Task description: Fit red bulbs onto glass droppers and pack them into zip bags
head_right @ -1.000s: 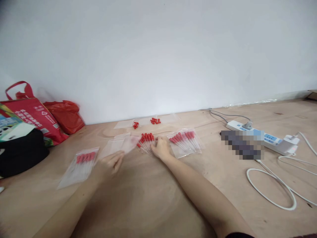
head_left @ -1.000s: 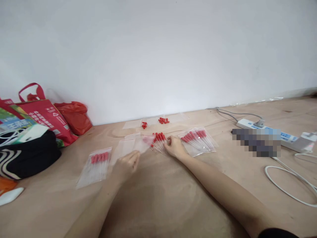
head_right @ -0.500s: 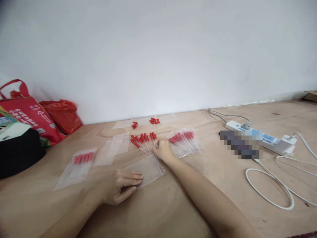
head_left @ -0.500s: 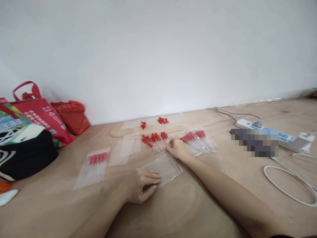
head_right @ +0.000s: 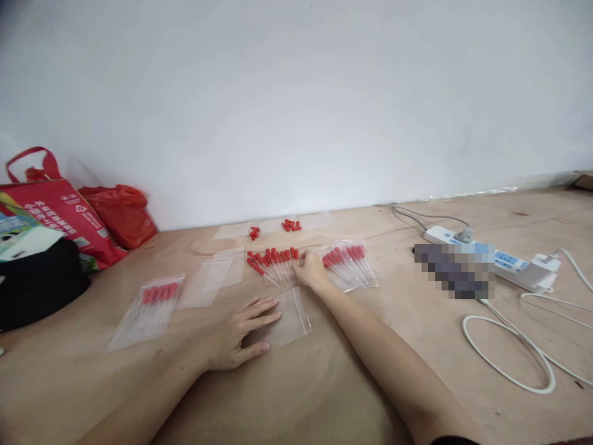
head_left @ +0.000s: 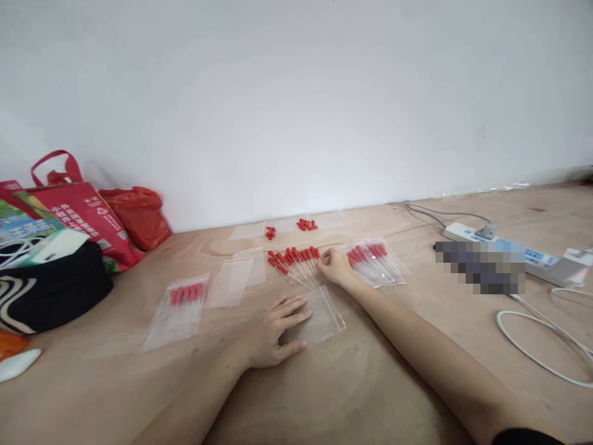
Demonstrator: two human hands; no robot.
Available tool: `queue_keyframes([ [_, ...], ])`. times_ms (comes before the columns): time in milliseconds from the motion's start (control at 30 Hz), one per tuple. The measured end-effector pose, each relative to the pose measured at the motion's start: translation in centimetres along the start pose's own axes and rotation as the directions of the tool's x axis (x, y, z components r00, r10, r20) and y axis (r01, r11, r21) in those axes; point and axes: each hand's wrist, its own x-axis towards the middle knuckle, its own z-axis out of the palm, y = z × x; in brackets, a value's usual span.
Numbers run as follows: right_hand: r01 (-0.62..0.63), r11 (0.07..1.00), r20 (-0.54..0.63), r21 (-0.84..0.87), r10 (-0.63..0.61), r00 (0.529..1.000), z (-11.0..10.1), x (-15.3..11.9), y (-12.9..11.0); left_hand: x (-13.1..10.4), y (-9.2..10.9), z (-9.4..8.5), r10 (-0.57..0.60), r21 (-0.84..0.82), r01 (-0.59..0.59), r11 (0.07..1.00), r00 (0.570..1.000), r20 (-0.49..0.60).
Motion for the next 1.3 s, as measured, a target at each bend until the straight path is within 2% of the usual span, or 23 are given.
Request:
queue_keyframes([
  [233,-0.012,1.000,0.022,-0.009,0.012,1.000,0.8,1.6,-1.1,0.6,-0.5,0.2,0.040,-0.026,-0.040,0.999,0.999,-0.015],
  [533,-0.087,0.993,0.040,0.076,0.084,0.996,-0.3,1.1,-0.5,0.7,-0.9,0.8,0.076,-0.067,-0.083,0.994,0.992,-0.101],
  [633,-0.065,0.989,0.028,0.134,0.062,0.998,-0.8,0.6,0.0,0.6,-0.9,0.9,0.084,-0.083,-0.097,0.992,0.986,-0.145],
  [733,0.020,0.966,-0.002,0.259,-0.020,1.000,-1.3,-0.7,1.1,0.5,-1.1,1.0,0.093,-0.089,-0.112,0.990,0.977,-0.193],
  [867,0.120,0.838,-0.050,0.532,-0.111,0.993,-2.4,-3.8,3.0,0.5,-1.5,1.0,0.106,-0.104,-0.125,0.987,0.979,-0.171],
  [1033,0.045,0.658,-0.063,0.752,0.005,0.998,-4.0,-7.8,5.0,0.4,-1.4,0.7,0.100,-0.112,-0.115,0.987,0.986,-0.134],
  [1167,0.022,0.567,-0.105,0.823,0.114,0.988,-4.1,-8.6,5.4,0.2,-1.3,0.7,0.074,-0.113,-0.088,0.990,0.989,-0.125],
  [1300,0.029,0.488,-0.105,0.873,0.130,0.986,-3.7,-8.2,5.0,0.1,-1.4,0.8,0.049,-0.102,-0.060,0.993,0.993,-0.105],
])
